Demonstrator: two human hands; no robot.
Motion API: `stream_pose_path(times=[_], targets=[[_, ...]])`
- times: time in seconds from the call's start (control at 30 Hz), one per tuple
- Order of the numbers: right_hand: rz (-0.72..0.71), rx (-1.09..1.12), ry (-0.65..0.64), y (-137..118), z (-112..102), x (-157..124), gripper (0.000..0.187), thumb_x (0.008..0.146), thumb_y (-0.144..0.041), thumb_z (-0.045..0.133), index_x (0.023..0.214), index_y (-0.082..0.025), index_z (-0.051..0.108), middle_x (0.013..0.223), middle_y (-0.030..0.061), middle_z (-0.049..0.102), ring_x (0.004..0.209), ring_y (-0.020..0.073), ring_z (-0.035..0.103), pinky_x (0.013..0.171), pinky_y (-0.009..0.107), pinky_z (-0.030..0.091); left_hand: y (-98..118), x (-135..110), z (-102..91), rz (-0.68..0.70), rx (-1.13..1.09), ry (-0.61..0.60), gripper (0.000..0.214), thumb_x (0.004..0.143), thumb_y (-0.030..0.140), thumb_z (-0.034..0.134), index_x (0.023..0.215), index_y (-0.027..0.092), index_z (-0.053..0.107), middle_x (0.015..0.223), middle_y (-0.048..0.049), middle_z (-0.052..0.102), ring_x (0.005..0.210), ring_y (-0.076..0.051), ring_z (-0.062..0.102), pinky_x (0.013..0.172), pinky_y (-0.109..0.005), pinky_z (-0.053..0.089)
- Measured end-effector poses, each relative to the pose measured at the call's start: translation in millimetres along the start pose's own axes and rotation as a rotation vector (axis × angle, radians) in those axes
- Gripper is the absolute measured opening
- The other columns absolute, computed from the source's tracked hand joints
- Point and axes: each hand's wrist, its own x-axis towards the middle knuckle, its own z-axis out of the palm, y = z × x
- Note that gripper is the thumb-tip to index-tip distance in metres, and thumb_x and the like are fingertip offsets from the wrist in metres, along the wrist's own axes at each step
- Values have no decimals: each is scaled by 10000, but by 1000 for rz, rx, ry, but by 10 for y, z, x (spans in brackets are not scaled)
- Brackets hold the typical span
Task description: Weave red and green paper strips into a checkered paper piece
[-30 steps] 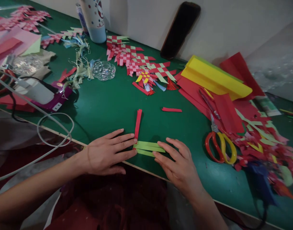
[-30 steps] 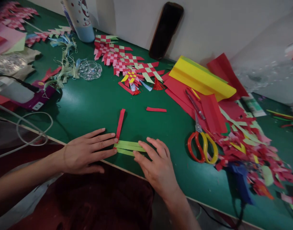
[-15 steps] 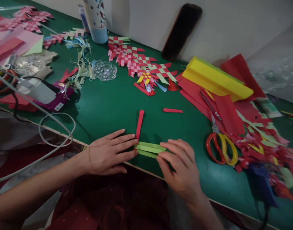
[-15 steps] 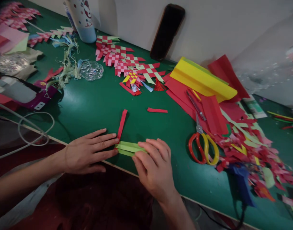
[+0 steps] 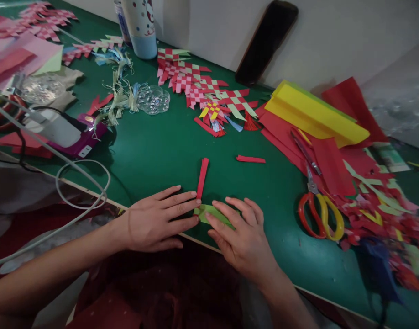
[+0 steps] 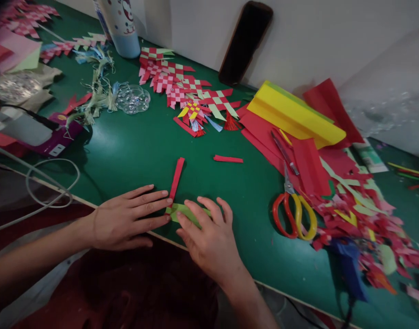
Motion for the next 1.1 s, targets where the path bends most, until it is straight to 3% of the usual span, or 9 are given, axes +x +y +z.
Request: stream_pose_path(times=[0.17, 0.37, 0.73, 1.1], targets=[[4, 4, -3, 19, -20, 1, 209, 927, -306, 591, 1106, -279, 695, 1234, 31, 673, 1185, 276, 504, 1051, 540, 320, -3, 1, 4, -6, -5, 6, 516, 941, 484, 522, 1374, 204, 500, 1507, -111, 427, 1445, -288, 299, 1204, -497, 178], [70, 6, 54, -12, -20, 96, 263, 951, -286, 549, 1166, -192, 669, 1127, 70, 699, 1081, 243, 533, 993, 460, 379, -8, -8, 31, 1, -12, 20, 510, 938, 491, 521, 1359, 203, 512, 1511, -117, 420, 1440, -286, 311, 1207, -497, 172], [96, 47, 33, -55, 21, 155, 194, 934, -299, 577, 1062, -259, 717, 1051, 41, 705, 1032, 225, 538, 987, 456, 358, -10, 8, -4, -14, -21, 13, 496, 923, 469, 555, 1342, 206, 524, 1505, -145, 419, 1443, -315, 299, 1174, -516, 265], [120, 51, 20, -53, 48, 223, 149, 936, -299, 578, 975, -243, 710, 986, 29, 692, 1011, 206, 553, 976, 419, 337, 9, 24, -23, -50, -29, 10, 481, 914, 464, 569, 1337, 240, 529, 1441, -136, 465, 1435, -321, 305, 1170, -517, 291]])
